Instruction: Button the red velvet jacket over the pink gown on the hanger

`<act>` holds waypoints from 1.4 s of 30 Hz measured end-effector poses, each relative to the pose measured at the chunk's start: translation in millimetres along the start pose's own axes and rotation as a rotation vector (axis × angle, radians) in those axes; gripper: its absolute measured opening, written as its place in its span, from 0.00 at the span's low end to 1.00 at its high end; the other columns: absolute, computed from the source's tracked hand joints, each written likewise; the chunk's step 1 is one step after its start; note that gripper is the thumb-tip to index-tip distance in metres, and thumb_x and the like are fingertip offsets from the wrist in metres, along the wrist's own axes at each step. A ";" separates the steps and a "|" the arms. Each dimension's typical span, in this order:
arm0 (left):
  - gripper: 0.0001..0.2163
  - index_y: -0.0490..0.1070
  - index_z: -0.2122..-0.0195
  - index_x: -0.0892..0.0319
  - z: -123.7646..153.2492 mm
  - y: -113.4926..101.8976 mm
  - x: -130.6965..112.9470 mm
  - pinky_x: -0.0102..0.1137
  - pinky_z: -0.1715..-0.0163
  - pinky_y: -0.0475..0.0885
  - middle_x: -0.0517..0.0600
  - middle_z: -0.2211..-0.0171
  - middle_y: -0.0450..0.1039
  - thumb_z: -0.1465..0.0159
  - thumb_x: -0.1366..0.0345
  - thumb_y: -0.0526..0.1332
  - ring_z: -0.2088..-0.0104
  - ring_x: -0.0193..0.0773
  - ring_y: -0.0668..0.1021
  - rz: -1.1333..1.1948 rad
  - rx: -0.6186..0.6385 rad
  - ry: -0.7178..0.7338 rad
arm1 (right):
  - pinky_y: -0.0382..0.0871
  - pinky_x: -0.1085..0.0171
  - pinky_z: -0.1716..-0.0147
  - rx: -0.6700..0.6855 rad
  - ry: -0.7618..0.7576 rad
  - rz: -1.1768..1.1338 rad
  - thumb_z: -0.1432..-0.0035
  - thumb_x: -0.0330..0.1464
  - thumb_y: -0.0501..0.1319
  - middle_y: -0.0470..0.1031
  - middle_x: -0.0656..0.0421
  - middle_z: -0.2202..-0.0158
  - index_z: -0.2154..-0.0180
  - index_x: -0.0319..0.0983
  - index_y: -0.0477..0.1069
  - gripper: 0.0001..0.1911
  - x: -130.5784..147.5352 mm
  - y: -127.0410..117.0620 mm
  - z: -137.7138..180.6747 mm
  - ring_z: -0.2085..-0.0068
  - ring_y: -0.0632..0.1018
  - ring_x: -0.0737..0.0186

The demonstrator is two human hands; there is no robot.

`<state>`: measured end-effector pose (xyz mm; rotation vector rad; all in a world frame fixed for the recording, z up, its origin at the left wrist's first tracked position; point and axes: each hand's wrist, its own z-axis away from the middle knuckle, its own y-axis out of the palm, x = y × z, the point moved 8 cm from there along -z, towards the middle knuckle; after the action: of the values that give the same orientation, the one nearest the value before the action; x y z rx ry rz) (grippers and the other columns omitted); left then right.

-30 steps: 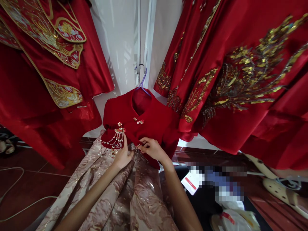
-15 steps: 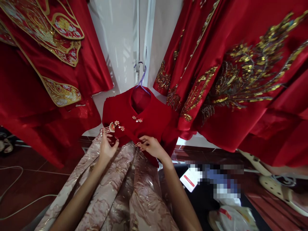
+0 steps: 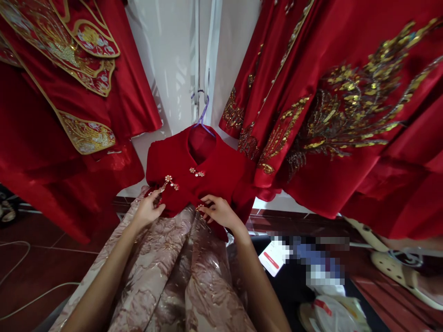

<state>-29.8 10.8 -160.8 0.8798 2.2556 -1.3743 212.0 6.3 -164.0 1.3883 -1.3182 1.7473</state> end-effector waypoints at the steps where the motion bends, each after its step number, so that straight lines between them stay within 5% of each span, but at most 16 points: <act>1: 0.18 0.70 0.54 0.58 1.2 -10.1 -4.7 0.32 0.65 0.71 0.48 0.72 0.73 0.48 0.69 0.57 0.72 0.37 0.75 0.025 0.020 0.042 | 0.75 0.69 0.79 -0.003 0.002 -0.012 0.48 0.39 0.63 0.75 0.57 0.66 0.58 0.38 0.67 0.17 -0.5 0.0 -0.3 0.72 0.78 0.67; 4: 0.08 0.71 0.68 0.58 5.0 -25.1 -28.0 0.29 0.66 0.69 0.46 0.74 0.70 0.49 0.71 0.56 0.72 0.34 0.72 0.091 0.084 0.165 | 0.76 0.68 0.77 -0.011 -0.017 -0.037 0.48 0.39 0.63 0.75 0.57 0.65 0.58 0.37 0.67 0.17 0.4 0.8 -1.5 0.71 0.78 0.66; 6: 0.08 0.70 0.68 0.58 8.0 -18.9 -39.3 0.29 0.67 0.69 0.46 0.73 0.69 0.48 0.72 0.56 0.72 0.33 0.72 0.172 0.088 0.161 | 0.76 0.68 0.76 -0.021 -0.027 -0.040 0.49 0.39 0.64 0.75 0.57 0.64 0.59 0.37 0.67 0.17 1.6 0.4 -1.7 0.71 0.78 0.66; 11: 0.22 0.59 0.49 0.57 24.6 13.8 -34.5 0.29 0.64 0.71 0.46 0.68 0.69 0.47 0.72 0.58 0.70 0.31 0.73 0.412 -0.184 -0.027 | 0.73 0.70 0.82 0.001 -0.004 0.013 0.50 0.39 0.64 0.77 0.55 0.65 0.60 0.36 0.70 0.17 1.2 -1.7 -0.1 0.69 0.79 0.63; 15: 0.18 0.59 0.55 0.57 38.4 16.3 -26.2 0.28 0.67 0.72 0.47 0.66 0.68 0.46 0.68 0.62 0.69 0.31 0.74 0.505 -0.370 -0.092 | 0.73 0.70 0.83 -0.106 0.040 0.038 0.50 0.38 0.64 0.78 0.55 0.68 0.65 0.37 0.73 0.12 -4.9 -12.3 -1.6 0.68 0.80 0.61; 19: 0.09 0.64 0.62 0.58 36.8 17.5 -37.7 0.28 0.65 0.72 0.47 0.69 0.69 0.43 0.65 0.61 0.70 0.31 0.74 0.424 -0.233 -0.052 | 0.69 0.70 0.88 -0.129 0.068 0.083 0.50 0.38 0.64 0.78 0.56 0.72 0.66 0.37 0.74 0.11 -7.4 -13.0 -2.4 0.73 0.79 0.61; 26: 0.12 0.69 0.58 0.59 44.7 39.7 -42.4 0.30 0.64 0.74 0.51 0.63 0.73 0.45 0.68 0.62 0.66 0.33 0.76 0.622 -0.132 -0.121 | 0.73 0.69 0.82 0.000 0.027 -0.048 0.52 0.41 0.65 0.79 0.54 0.67 0.63 0.36 0.72 0.17 15.1 10.7 3.4 0.70 0.79 0.61; 37: 0.13 0.73 0.60 0.63 47.9 44.5 -29.6 0.34 0.58 0.76 0.54 0.62 0.77 0.46 0.65 0.64 0.64 0.37 0.80 0.826 -0.238 -0.246 | 0.75 0.69 0.78 -0.478 -0.244 0.093 0.45 0.39 0.60 0.76 0.55 0.62 0.60 0.39 0.74 0.13 25.9 41.0 -4.1 0.68 0.79 0.63; 42: 0.11 0.75 0.62 0.62 48.1 38.4 -26.1 0.32 0.61 0.76 0.53 0.64 0.78 0.47 0.66 0.64 0.66 0.37 0.80 0.793 -0.280 -0.253 | 0.74 0.70 0.73 -0.541 -0.362 0.226 0.42 0.36 0.58 0.75 0.56 0.63 0.59 0.40 0.74 0.11 35.3 46.6 2.9 0.67 0.78 0.65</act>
<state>14.4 -27.3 -193.4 1.2259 1.5714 -0.7329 161.9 -19.2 -147.6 1.3019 -2.0268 1.1530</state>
